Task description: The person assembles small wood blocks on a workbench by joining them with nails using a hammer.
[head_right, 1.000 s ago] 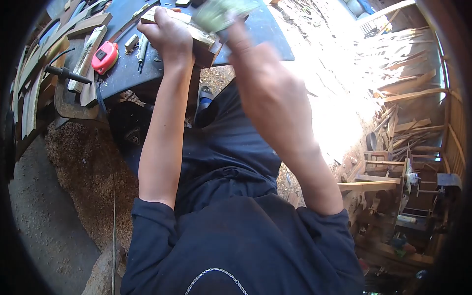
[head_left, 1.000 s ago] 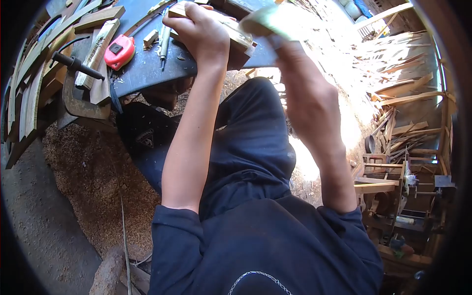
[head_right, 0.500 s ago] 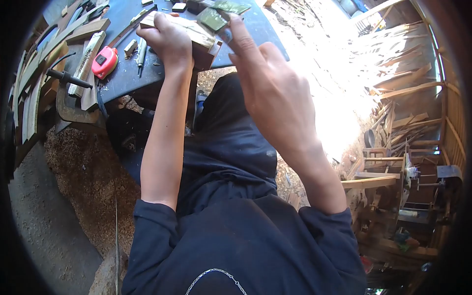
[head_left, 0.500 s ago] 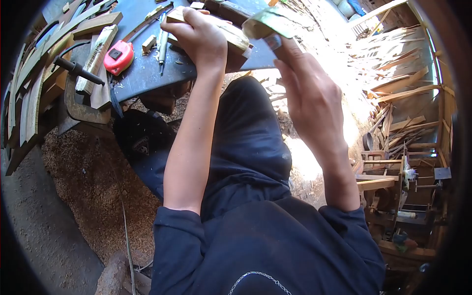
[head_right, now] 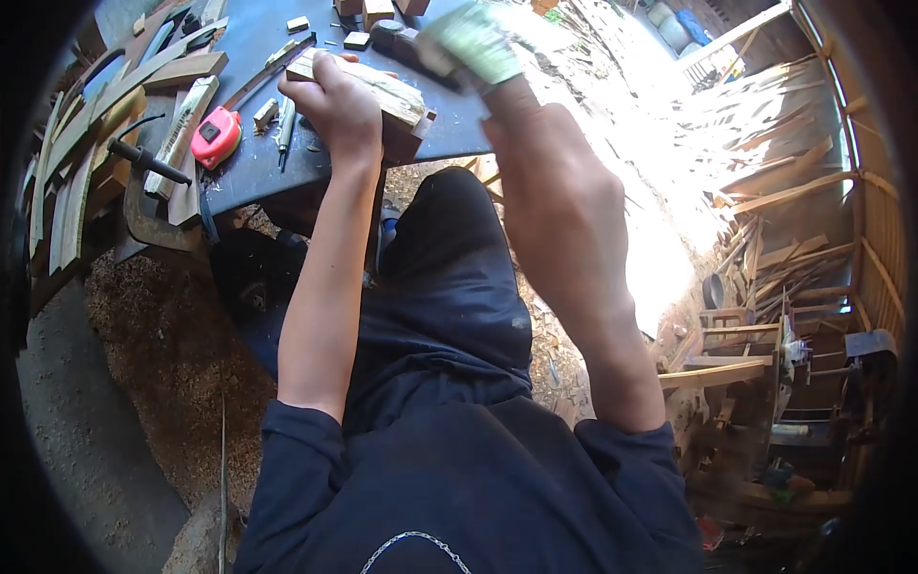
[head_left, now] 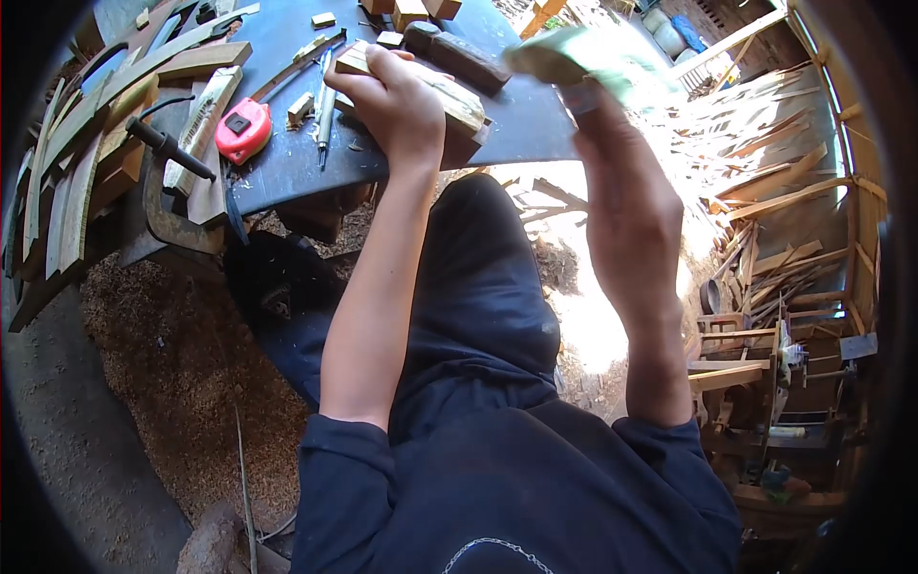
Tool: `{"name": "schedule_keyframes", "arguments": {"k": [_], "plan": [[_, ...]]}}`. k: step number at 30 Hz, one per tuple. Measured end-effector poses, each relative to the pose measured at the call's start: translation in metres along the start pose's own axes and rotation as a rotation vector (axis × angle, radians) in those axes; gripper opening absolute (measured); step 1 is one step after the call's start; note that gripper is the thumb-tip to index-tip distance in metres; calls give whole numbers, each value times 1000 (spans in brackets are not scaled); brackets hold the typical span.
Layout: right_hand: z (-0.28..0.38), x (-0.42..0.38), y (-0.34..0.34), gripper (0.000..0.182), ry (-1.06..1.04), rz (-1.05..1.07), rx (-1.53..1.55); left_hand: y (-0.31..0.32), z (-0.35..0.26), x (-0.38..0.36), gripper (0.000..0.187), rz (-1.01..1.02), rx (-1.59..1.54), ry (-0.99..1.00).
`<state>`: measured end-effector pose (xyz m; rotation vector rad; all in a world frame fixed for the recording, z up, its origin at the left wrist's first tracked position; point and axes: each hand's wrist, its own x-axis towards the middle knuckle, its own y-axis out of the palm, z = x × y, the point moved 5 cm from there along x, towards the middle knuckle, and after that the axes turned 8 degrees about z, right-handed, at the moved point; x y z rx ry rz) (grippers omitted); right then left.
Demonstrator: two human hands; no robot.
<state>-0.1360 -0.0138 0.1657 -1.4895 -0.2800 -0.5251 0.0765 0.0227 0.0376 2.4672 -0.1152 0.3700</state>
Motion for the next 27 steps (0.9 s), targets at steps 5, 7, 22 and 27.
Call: {"name": "schedule_keyframes", "arguments": {"k": [5,7,22,27], "plan": [[-14,-7,18,46,-54,-135,74,-3,10,3,31,4,-47,-37],[-7,-14,36,50,-67,42,0,-2,3,2,30,3,-16,-5],[-4,-9,27,46,-17,74,19,1,-6,-1,31,9,53,5],[2,10,-24,42,-50,-114,82,2,-5,-2,31,1,50,35]]}}
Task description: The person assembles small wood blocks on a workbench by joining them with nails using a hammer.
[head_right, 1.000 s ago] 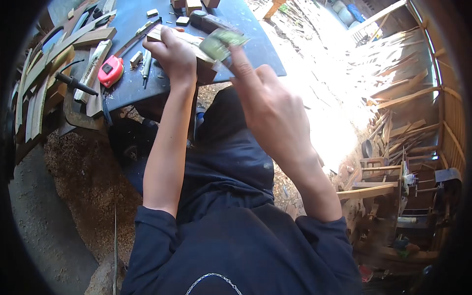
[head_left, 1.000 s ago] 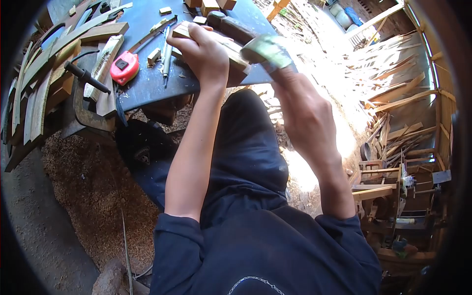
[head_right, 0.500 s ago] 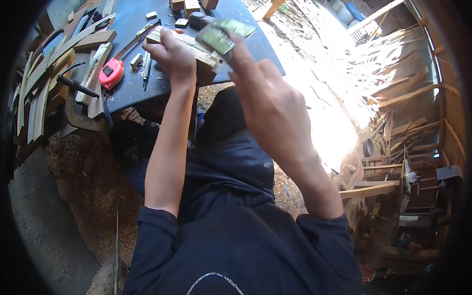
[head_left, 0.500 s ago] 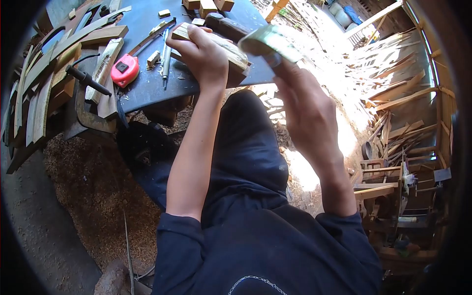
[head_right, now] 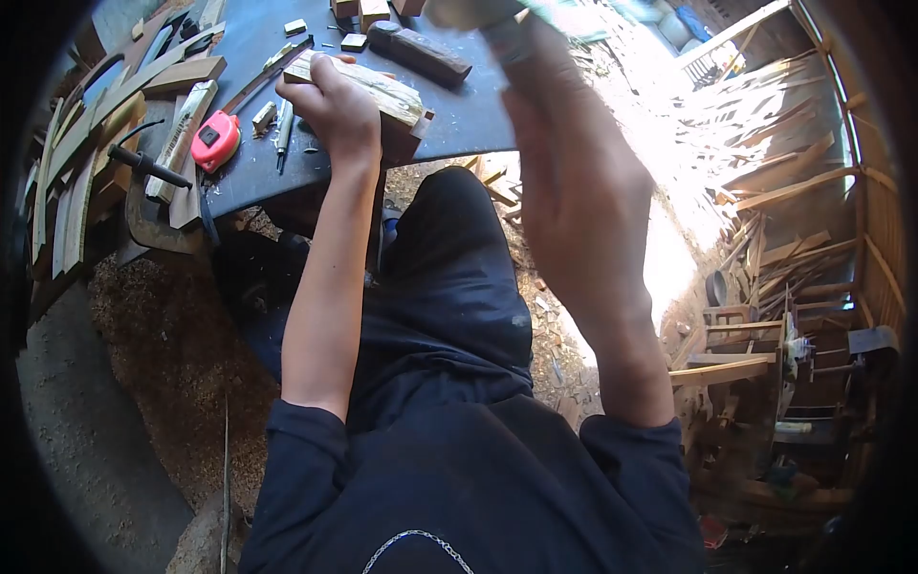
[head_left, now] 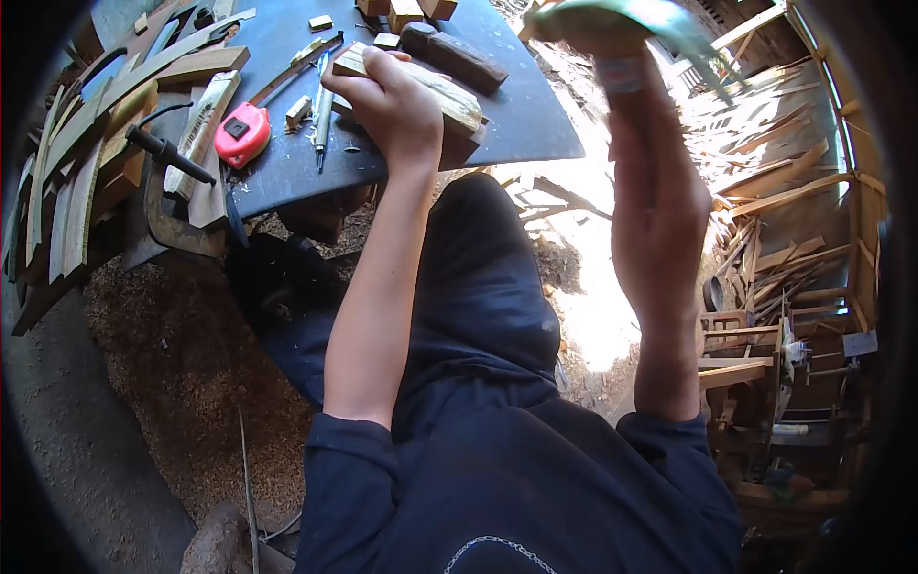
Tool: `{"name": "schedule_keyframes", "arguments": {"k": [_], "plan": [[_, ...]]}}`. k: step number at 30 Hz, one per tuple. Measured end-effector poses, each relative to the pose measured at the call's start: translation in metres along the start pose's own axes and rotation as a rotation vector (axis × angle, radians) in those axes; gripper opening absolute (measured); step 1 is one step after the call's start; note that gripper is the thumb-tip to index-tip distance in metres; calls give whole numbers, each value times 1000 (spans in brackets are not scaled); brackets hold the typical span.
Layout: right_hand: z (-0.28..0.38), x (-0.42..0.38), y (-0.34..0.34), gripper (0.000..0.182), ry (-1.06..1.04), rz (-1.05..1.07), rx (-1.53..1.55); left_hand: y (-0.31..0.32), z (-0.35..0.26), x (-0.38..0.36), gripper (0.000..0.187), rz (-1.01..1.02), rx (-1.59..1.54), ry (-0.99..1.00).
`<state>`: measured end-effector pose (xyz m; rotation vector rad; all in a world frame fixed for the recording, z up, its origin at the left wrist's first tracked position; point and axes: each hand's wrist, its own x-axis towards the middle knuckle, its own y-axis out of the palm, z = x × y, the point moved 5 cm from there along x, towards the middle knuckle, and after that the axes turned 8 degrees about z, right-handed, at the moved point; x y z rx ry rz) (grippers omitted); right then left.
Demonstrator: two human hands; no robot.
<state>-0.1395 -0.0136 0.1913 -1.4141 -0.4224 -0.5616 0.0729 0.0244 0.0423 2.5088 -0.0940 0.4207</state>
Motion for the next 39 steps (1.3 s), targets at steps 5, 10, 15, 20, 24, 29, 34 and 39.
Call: {"name": "schedule_keyframes", "arguments": {"k": [5,10,15,20,24,29,34,39], "plan": [[-15,-12,25,40,-70,-198,-36,-2,10,3,30,-10,-45,-35],[-16,-18,36,43,34,162,13,-2,2,4,31,-17,-10,-11],[-16,-2,-5,44,87,-110,126,-2,7,4,29,-13,-34,-2],[-19,-18,47,46,-27,119,27,-2,7,2,32,-7,-13,-38],[-9,-5,24,42,0,176,-8,-1,1,3,31,-4,2,-28],[-10,8,-3,41,2,-179,154,-3,10,4,29,0,-33,-22],[-20,-17,51,46,49,283,-18,-2,6,3,28,-22,-25,-15],[-20,1,11,43,-72,38,-34,-3,13,4,27,-35,-10,14]]}}
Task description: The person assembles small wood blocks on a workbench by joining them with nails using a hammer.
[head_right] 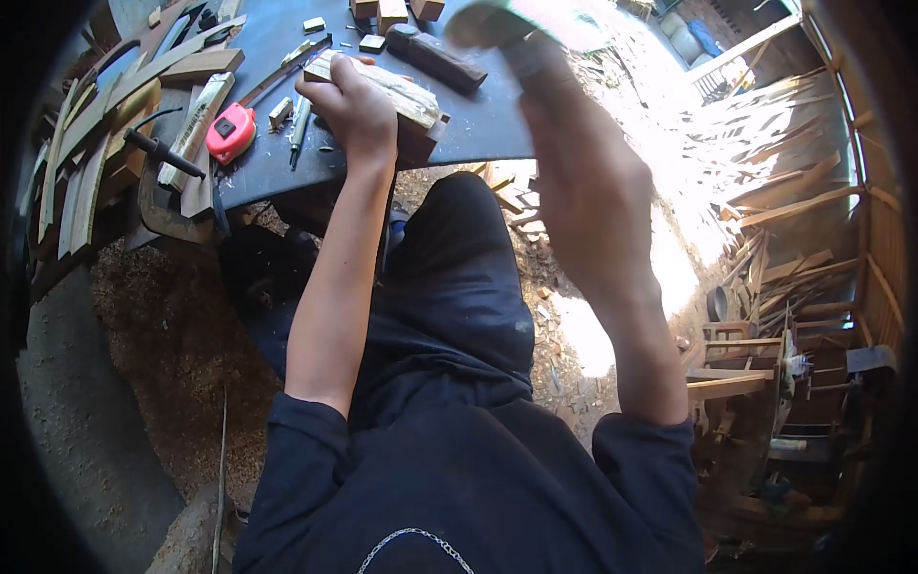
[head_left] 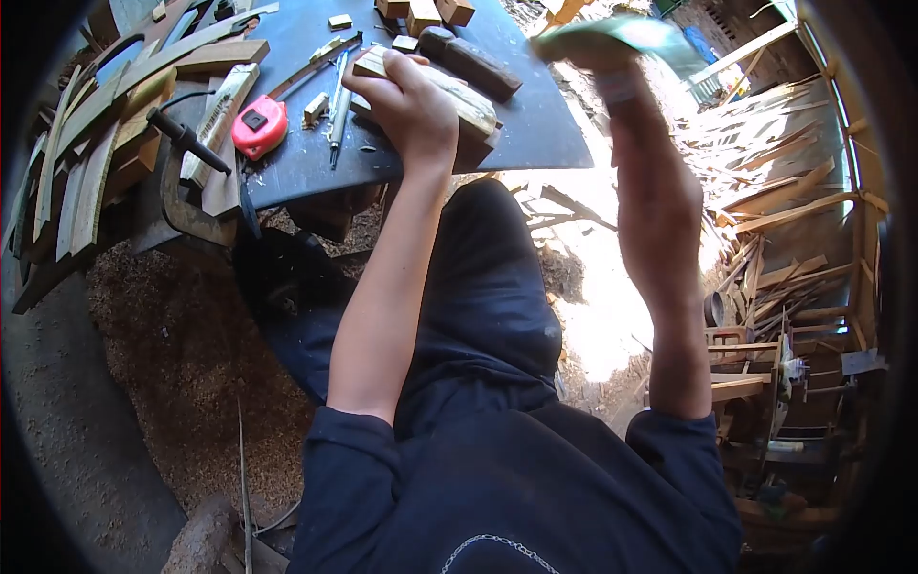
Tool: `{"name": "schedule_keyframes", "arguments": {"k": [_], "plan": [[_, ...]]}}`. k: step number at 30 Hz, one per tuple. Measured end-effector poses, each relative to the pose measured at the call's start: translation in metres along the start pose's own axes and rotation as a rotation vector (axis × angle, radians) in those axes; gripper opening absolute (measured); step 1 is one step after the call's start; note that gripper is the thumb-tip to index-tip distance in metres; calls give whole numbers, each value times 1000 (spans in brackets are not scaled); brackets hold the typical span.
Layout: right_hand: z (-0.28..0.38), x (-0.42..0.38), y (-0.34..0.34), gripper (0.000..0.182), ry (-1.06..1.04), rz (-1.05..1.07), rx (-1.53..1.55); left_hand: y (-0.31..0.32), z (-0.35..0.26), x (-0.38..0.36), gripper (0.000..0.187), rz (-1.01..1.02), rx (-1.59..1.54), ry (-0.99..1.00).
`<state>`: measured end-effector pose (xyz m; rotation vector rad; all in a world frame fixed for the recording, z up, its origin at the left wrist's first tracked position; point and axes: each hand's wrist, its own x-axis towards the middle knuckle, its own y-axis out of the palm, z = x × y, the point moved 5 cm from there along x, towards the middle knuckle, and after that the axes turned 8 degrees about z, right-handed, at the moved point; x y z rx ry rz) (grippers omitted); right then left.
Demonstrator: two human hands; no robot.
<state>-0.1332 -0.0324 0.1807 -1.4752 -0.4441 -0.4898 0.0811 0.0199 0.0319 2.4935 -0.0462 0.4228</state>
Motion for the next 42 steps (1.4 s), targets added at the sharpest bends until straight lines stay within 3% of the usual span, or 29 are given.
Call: {"name": "schedule_keyframes", "arguments": {"k": [4,7,8,11,13,15,16,19,21,22,25,31,33,34,36,40,42], "plan": [[-5,4,-14,46,286,-150,231,0,6,3,28,19,-61,-28],[-12,-17,30,45,123,70,24,1,2,1,27,23,-23,-26],[-6,-22,46,43,54,277,-61,1,-1,1,27,17,29,6],[-2,-8,25,43,59,222,-44,1,-3,1,26,11,13,2],[-6,1,5,45,-59,-8,-16,1,0,0,27,9,-31,-24],[-1,13,-18,45,43,-122,90,1,3,2,27,13,-49,-25],[-4,11,-23,44,158,-154,194,1,4,0,27,15,-33,-33],[-9,-3,13,42,44,-122,92,1,-3,-1,28,13,-1,-44],[-5,-10,36,46,7,99,-7,2,-7,-2,28,3,10,-47],[-3,-16,39,51,116,240,3,3,-9,-3,28,13,14,-41],[-7,-2,15,46,-48,58,-13,6,-11,-3,29,19,27,-27],[-12,6,-21,44,170,-242,192,4,-4,-1,26,22,-14,-45],[-18,-11,11,40,-5,-74,-115,4,-7,-1,26,19,-21,-42],[-17,-17,34,39,35,102,79,5,-8,-2,26,15,-10,-39],[-9,-21,40,40,161,369,-5,5,-9,-5,27,18,-1,-30],[-21,-27,21,41,160,11,212,3,-1,-3,31,2,-17,-11],[-28,-31,13,42,300,17,221,4,0,1,31,-1,-29,-32]]}}
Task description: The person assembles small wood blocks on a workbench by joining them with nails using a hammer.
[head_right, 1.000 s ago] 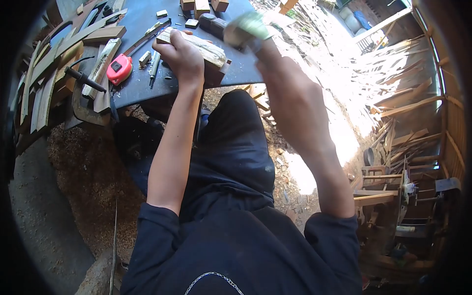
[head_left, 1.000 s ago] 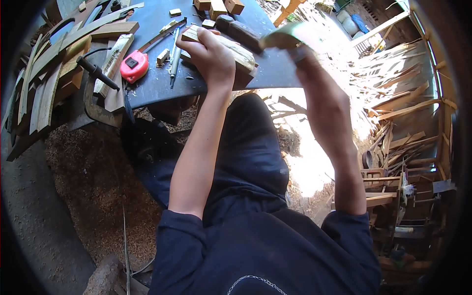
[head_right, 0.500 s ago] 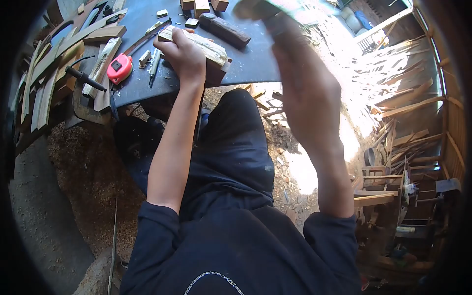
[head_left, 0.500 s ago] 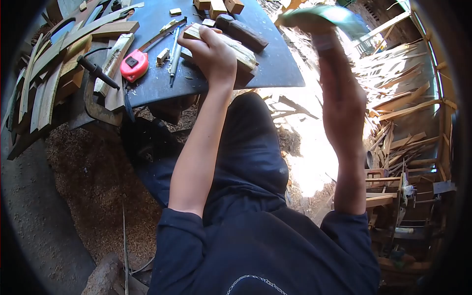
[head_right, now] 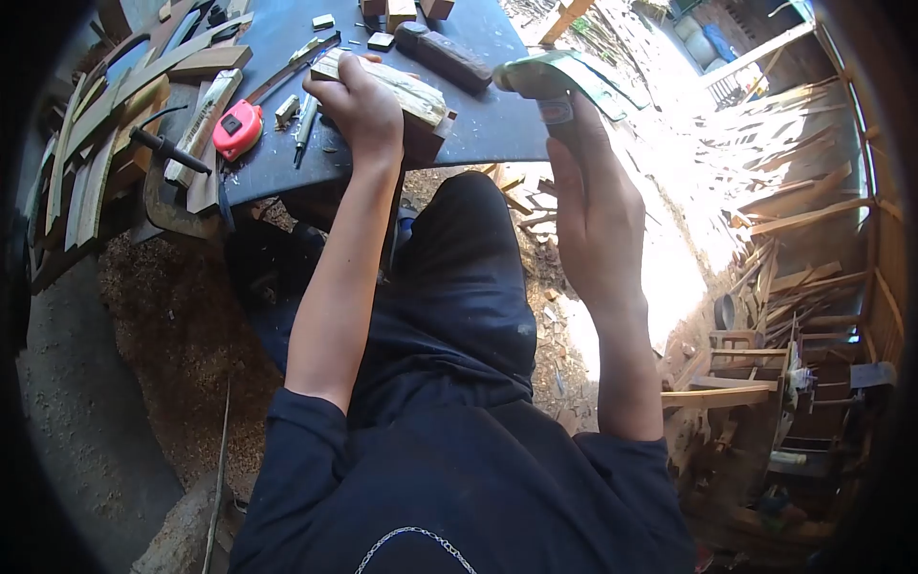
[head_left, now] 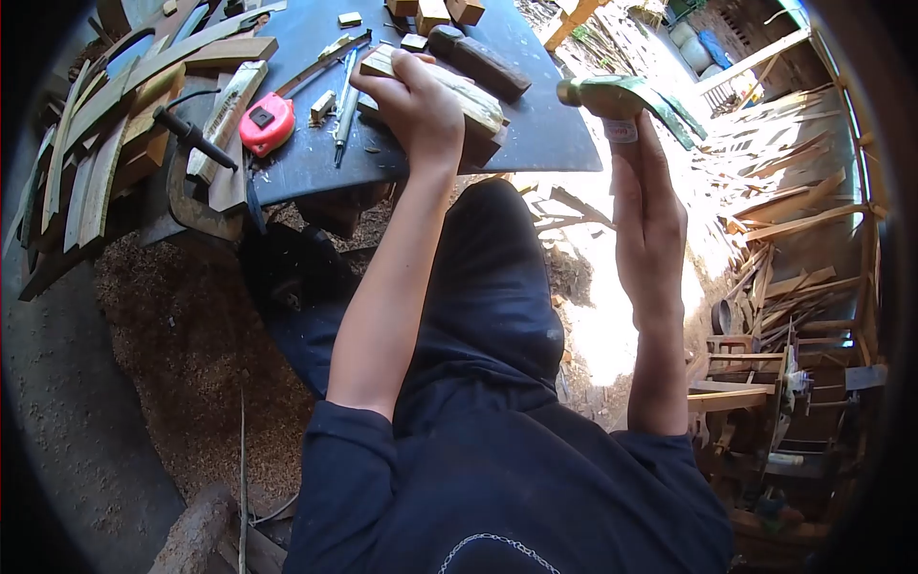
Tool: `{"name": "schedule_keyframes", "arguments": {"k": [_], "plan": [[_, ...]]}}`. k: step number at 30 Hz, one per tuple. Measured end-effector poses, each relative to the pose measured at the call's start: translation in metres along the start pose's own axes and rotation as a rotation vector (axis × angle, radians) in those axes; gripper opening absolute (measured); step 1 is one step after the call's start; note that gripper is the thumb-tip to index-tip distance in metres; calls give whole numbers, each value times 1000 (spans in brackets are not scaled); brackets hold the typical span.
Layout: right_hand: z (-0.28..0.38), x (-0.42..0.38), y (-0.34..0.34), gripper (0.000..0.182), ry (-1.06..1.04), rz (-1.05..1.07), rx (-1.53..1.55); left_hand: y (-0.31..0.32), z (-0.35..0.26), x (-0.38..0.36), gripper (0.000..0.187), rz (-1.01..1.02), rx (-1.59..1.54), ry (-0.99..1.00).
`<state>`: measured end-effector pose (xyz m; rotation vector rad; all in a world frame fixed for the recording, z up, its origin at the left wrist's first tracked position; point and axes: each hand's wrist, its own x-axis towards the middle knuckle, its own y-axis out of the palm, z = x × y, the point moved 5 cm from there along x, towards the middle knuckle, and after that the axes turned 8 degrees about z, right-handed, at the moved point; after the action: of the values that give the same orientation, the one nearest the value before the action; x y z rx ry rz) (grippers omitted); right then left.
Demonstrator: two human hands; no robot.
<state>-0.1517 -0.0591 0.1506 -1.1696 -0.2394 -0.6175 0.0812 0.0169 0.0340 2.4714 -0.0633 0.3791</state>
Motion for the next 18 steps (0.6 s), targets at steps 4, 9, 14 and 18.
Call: {"name": "schedule_keyframes", "arguments": {"k": [4,9,14,18], "plan": [[-52,-11,8,45,212,64,-74,-2,8,3,28,14,-16,-22],[-97,7,30,48,186,150,-342,-4,16,6,30,31,-6,-63],[-113,65,58,45,323,328,-577,-2,12,3,29,35,2,-103],[-137,115,90,45,257,343,-645,4,2,-1,27,56,-90,-177]]}}
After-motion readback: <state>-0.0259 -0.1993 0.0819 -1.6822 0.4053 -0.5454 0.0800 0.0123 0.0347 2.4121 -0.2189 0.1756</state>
